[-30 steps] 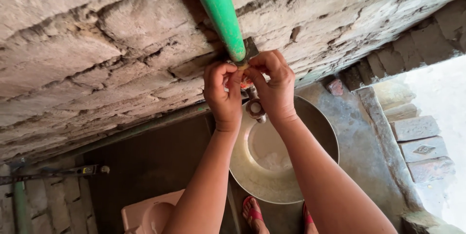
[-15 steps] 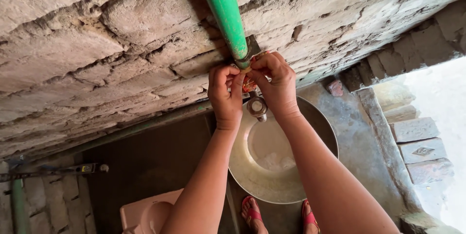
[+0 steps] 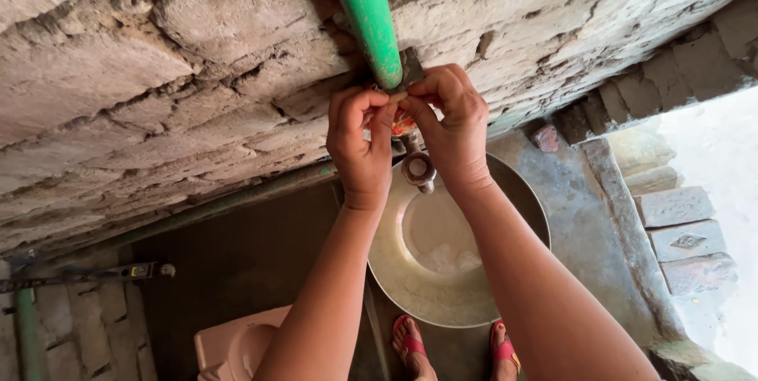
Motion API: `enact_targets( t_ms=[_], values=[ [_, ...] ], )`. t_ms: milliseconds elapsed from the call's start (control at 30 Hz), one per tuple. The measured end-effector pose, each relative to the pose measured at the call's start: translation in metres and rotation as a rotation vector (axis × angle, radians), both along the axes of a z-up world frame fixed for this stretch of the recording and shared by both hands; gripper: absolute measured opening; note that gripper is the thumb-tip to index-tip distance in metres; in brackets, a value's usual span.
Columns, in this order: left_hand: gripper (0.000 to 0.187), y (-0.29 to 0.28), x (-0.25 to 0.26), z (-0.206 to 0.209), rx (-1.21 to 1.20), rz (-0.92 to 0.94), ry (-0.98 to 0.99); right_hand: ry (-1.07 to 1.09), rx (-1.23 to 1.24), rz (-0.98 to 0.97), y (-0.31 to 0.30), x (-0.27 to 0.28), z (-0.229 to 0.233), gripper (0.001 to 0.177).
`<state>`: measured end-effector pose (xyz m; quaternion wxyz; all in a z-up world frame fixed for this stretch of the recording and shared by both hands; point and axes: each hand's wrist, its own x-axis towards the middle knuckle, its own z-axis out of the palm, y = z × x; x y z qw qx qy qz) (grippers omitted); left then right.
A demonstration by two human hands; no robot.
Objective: Repairing a leaking water pipe and faucet by wrapping it with cloth and sealant.
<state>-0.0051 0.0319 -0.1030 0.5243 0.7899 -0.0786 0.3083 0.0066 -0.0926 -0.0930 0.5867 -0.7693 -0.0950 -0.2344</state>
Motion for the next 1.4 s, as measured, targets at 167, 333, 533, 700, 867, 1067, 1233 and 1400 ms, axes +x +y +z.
enact_targets(
  t_ms=[167,333,533,700,867,1067,1233,1400],
  values=[
    [0.012,0.004,0.005,-0.012,0.029,0.005,0.006,0.024,-0.013,0.028,-0.004,0.004,-0.007,0.021],
    [0.006,0.008,0.001,-0.028,-0.114,-0.060,0.290,0.010,-0.036,0.069,-0.008,0.006,-0.031,0.020],
    [0.011,0.011,0.005,-0.042,0.039,-0.041,0.038,0.037,-0.083,0.048,-0.008,0.002,-0.035,0.021],
    [0.009,0.008,0.002,-0.030,-0.082,-0.067,0.240,0.107,-0.059,0.046,-0.011,0.001,-0.039,0.020],
    [0.013,0.017,-0.011,-0.039,0.069,-0.073,0.165,0.218,-0.099,0.054,-0.025,-0.011,-0.080,0.018],
    [0.012,0.030,-0.023,-0.049,0.027,-0.129,0.263,0.317,-0.195,-0.010,-0.026,-0.030,-0.085,0.021],
    [0.011,0.031,-0.037,-0.038,0.150,-0.044,0.144,-0.018,-0.250,-0.055,-0.025,-0.030,-0.035,0.048],
    [0.026,0.019,-0.036,-0.025,0.205,-0.101,-0.008,0.078,-0.224,0.050,-0.026,-0.033,-0.039,0.051]
  ],
)
